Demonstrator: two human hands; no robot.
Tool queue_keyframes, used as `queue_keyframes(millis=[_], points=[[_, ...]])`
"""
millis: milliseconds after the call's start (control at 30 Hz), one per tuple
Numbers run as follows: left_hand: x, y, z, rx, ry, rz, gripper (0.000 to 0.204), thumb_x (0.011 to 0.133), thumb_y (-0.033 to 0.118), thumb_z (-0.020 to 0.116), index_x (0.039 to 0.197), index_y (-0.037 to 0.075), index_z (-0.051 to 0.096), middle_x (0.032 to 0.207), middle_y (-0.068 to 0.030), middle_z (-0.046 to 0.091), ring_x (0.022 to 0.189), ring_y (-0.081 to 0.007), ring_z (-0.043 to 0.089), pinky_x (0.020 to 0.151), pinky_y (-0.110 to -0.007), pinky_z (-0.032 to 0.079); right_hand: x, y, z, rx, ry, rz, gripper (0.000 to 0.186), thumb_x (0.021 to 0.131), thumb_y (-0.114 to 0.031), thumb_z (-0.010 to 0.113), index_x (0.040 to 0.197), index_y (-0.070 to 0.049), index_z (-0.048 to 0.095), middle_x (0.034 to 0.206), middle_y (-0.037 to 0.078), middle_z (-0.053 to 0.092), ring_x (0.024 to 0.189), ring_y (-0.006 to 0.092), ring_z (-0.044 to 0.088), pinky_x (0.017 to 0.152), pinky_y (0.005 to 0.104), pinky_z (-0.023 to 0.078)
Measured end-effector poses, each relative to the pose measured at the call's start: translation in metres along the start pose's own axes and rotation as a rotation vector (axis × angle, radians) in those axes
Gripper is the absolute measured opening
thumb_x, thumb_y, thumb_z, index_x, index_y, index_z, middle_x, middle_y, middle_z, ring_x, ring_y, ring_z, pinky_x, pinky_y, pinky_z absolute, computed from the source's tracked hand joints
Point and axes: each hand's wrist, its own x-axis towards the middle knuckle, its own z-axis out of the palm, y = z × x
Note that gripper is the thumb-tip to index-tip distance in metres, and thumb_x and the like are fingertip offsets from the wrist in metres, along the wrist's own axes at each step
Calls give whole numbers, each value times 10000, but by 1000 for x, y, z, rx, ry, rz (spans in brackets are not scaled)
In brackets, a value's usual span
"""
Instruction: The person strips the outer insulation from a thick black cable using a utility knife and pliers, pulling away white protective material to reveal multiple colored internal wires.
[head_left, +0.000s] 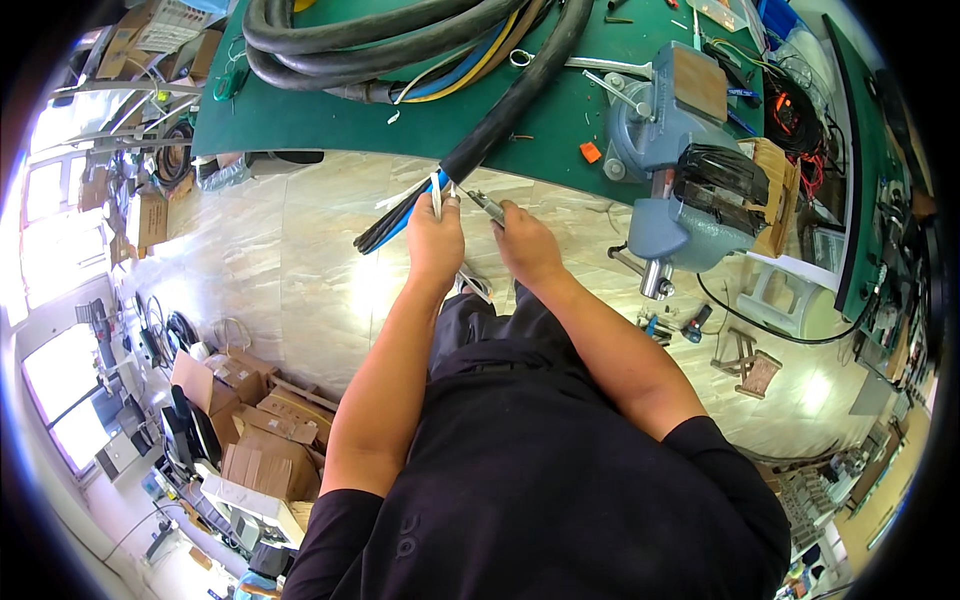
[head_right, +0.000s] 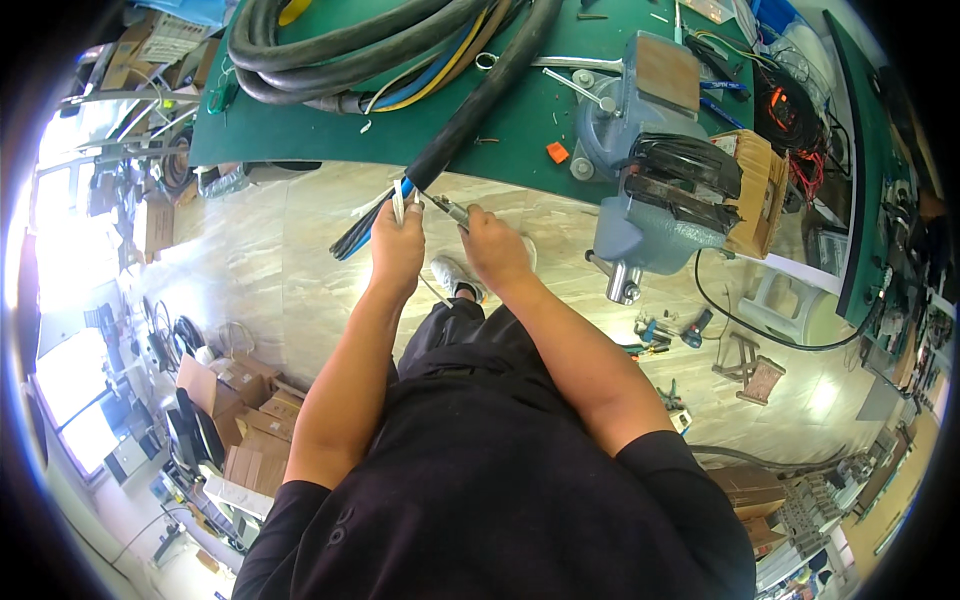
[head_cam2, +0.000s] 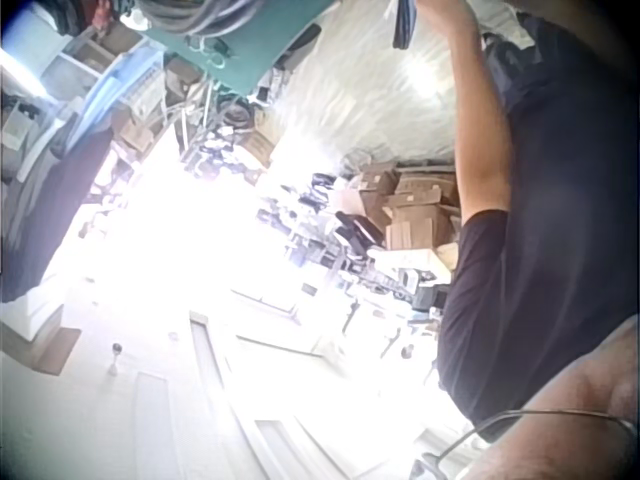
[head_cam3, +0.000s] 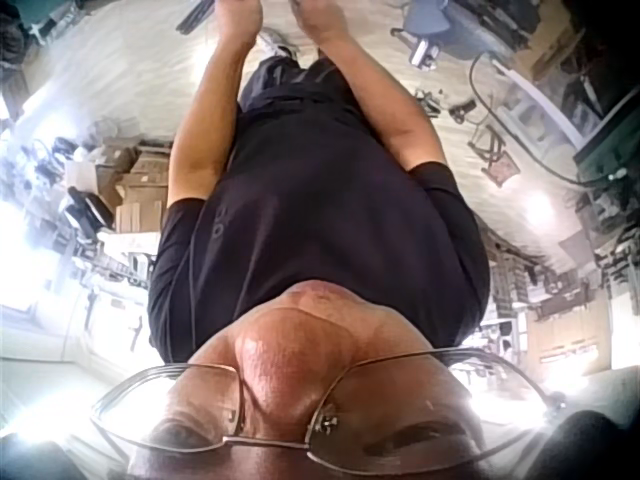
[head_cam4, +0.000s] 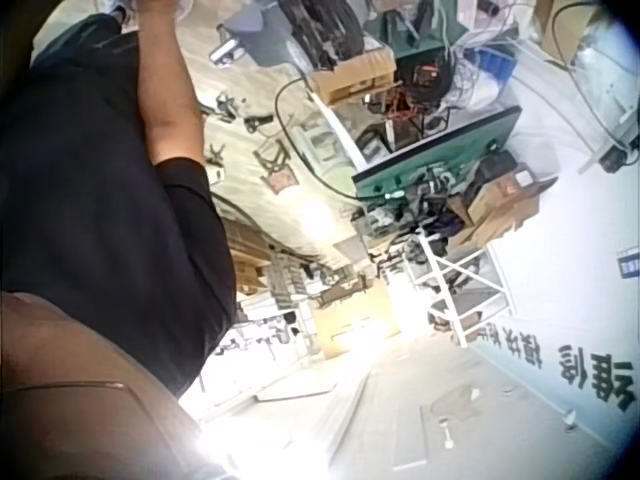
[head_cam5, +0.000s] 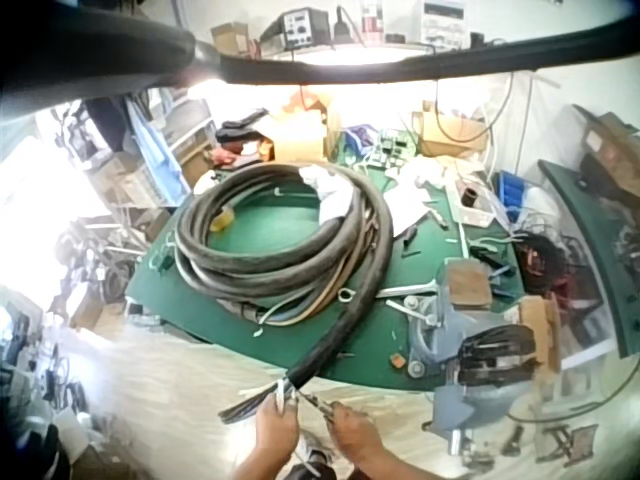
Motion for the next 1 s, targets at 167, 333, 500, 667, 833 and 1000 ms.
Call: queue_keyframes(millis=[167, 333, 500, 667, 833, 1000], points=[[-1, 1, 1, -164, -31, -72, 103, 971, 127, 544, 994, 34, 582, 721, 29, 493, 639, -65, 423, 563, -271, 354, 6, -9, 13, 29, 7, 9, 231, 906, -200, 620, 987, -27, 491, 831, 184, 639, 728, 379, 664, 617, 461, 545], [-5, 9, -2, -208, -55, -139, 87, 981, 120, 528, 1006, 50, 573, 717, 41, 472, 625, -50, 394, 540, -258, 333, 3, -8, 14, -52, -2, 29, 247, 898, -211, 634, 984, -28, 492, 822, 171, 646, 722, 355, 676, 604, 434, 554], [-4, 3, 0, -273, -67, -119, 77, 978, 117, 534, 1000, 53, 572, 725, 43, 473, 626, -48, 388, 542, -258, 326, 7, -11, 14, -20, -6, 26, 243, 897, -215, 635, 958, -29, 491, 797, 163, 647, 715, 345, 679, 597, 430, 558], [-6, 10, 2, -215, -80, -117, 106, 975, 116, 519, 1014, 38, 580, 765, -6, 525, 666, -80, 452, 591, -272, 386, 11, -9, 15, -27, -37, 23, 224, 900, -204, 624, 948, -32, 489, 808, 172, 646, 715, 350, 676, 596, 444, 554], [-41, -11, -2, 101, -118, 7, 169, 985, 182, 528, 1002, 23, 584, 666, -5, 513, 597, -94, 462, 546, -282, 386, 7, 1, 17, 136, 44, -20, 236, 901, -190, 616, 1027, -19, 513, 891, 200, 650, 803, 397, 657, 680, 478, 536], [-21, -42, -52, 193, -36, 72, 161, 978, 153, 497, 989, -4, 532, 861, -166, 675, 717, -259, 606, 681, -398, 476, -16, 11, -4, 319, 152, 102, 285, 904, -186, 628, 1122, -14, 562, 914, 219, 654, 822, 415, 638, 705, 470, 504]])
